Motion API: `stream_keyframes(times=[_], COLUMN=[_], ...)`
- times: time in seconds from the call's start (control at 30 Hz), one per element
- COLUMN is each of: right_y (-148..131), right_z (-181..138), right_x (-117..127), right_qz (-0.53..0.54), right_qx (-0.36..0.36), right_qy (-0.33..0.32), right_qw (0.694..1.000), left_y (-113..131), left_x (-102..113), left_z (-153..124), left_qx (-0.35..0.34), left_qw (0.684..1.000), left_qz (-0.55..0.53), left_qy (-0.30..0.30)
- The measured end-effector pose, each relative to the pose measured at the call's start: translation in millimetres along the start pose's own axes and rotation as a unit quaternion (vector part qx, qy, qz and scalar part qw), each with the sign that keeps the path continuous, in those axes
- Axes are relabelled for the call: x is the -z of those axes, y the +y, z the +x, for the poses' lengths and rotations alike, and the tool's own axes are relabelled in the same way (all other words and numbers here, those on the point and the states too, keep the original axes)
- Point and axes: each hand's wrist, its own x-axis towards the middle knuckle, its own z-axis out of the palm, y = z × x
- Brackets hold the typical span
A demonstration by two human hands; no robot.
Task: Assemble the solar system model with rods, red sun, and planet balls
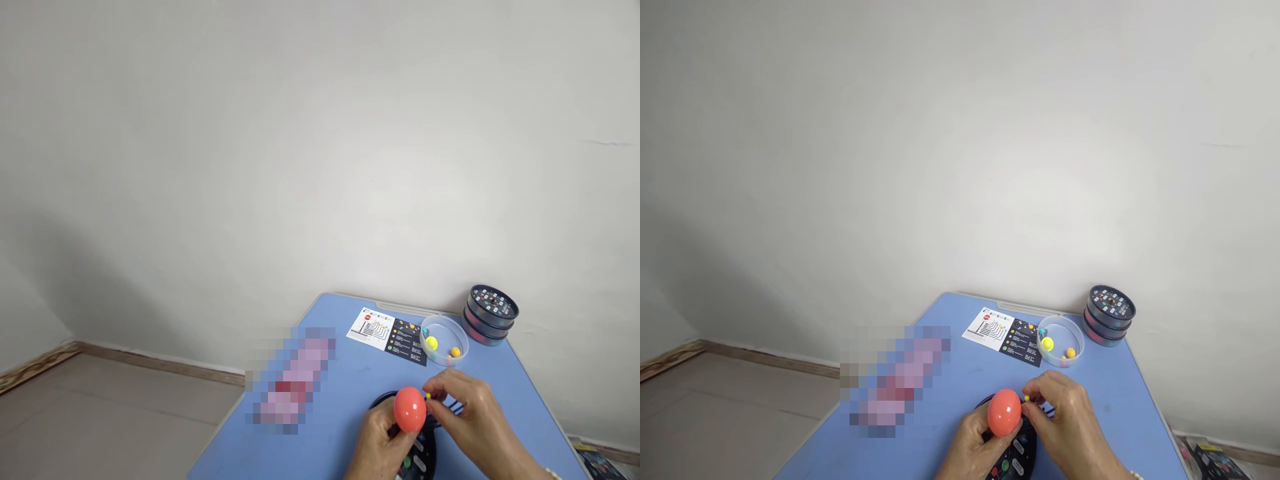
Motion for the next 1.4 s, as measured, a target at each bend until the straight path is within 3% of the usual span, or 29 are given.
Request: stream_keyframes(times=[0.97, 1.27, 1.4], right_y=[8, 3, 6], right_z=[-4, -5, -7], right_x=[-7, -12, -7], right_qz=[-0.057, -0.056, -0.045], right_qx=[0.051, 0.046, 0.055], right_qy=[0.007, 0.052, 0.028], right_qw=[0.997, 0.996, 0.997], left_y=[-2, 4, 4], left_x=[0, 1, 2], left_z=[1, 2, 0], left_qx=[-0.014, -0.001, -0.001], left_qw=[1.000, 1.000, 1.000], left_qz=[0.009, -0.003, -0.025], left_qy=[0.011, 0.007, -0.001])
